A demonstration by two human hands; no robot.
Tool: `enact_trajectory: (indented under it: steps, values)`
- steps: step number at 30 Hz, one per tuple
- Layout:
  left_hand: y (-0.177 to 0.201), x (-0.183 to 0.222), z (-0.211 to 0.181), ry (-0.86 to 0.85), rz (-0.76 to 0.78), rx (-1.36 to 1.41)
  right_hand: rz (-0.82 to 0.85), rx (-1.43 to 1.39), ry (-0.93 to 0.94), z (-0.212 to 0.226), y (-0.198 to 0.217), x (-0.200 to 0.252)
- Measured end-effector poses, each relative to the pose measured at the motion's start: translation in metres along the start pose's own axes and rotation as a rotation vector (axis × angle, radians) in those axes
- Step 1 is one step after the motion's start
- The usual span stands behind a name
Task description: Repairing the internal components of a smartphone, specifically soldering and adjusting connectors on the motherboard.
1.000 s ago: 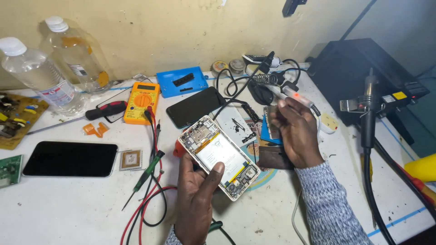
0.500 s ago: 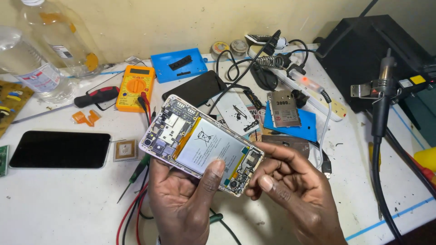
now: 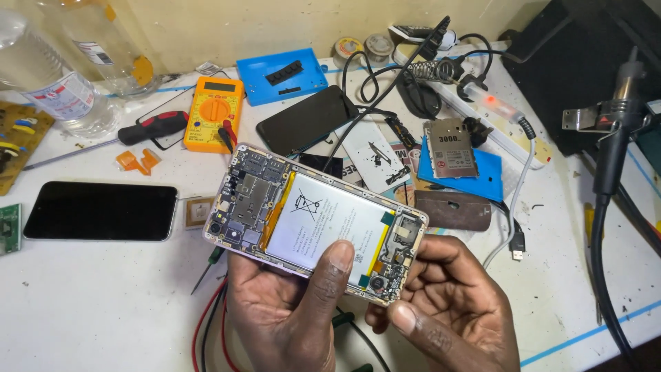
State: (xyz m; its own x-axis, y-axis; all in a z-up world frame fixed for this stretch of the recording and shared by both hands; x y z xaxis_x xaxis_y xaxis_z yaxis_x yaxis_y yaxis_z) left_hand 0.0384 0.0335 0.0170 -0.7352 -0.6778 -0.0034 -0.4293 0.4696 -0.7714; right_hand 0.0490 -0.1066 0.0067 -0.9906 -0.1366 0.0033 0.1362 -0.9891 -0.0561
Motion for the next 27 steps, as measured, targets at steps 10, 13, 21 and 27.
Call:
enact_trajectory:
  steps: [10,13,21,27]
  values:
    - [0.000,0.004,-0.006,-0.023,-0.118,-0.022,0.013,-0.087,-0.019,-0.004,-0.001,0.005]
    - [-0.002,0.007,-0.011,-0.019,-0.084,-0.025,0.030,-0.142,0.006,-0.003,-0.003,0.007]
    - [0.009,0.000,-0.011,0.193,-0.135,-0.163,-0.163,0.117,-0.031,-0.006,0.006,-0.009]
    - [0.027,-0.036,-0.015,0.457,0.204,-0.006,-0.018,0.129,0.115,0.002,0.033,-0.050]
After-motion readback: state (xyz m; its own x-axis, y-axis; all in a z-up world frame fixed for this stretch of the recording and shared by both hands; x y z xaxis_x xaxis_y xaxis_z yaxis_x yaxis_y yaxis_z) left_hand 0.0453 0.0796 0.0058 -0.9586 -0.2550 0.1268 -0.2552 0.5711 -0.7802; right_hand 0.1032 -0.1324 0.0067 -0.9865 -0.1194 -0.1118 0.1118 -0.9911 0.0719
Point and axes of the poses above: each hand's wrist, its own x-axis away from the middle knuckle, its own y-axis out of the back of the hand, z = x × y, the point moved 3 cm from there along -x, towards the middle knuckle, and after that the axes turned 15 degrees about x, right-handed, at the moved point
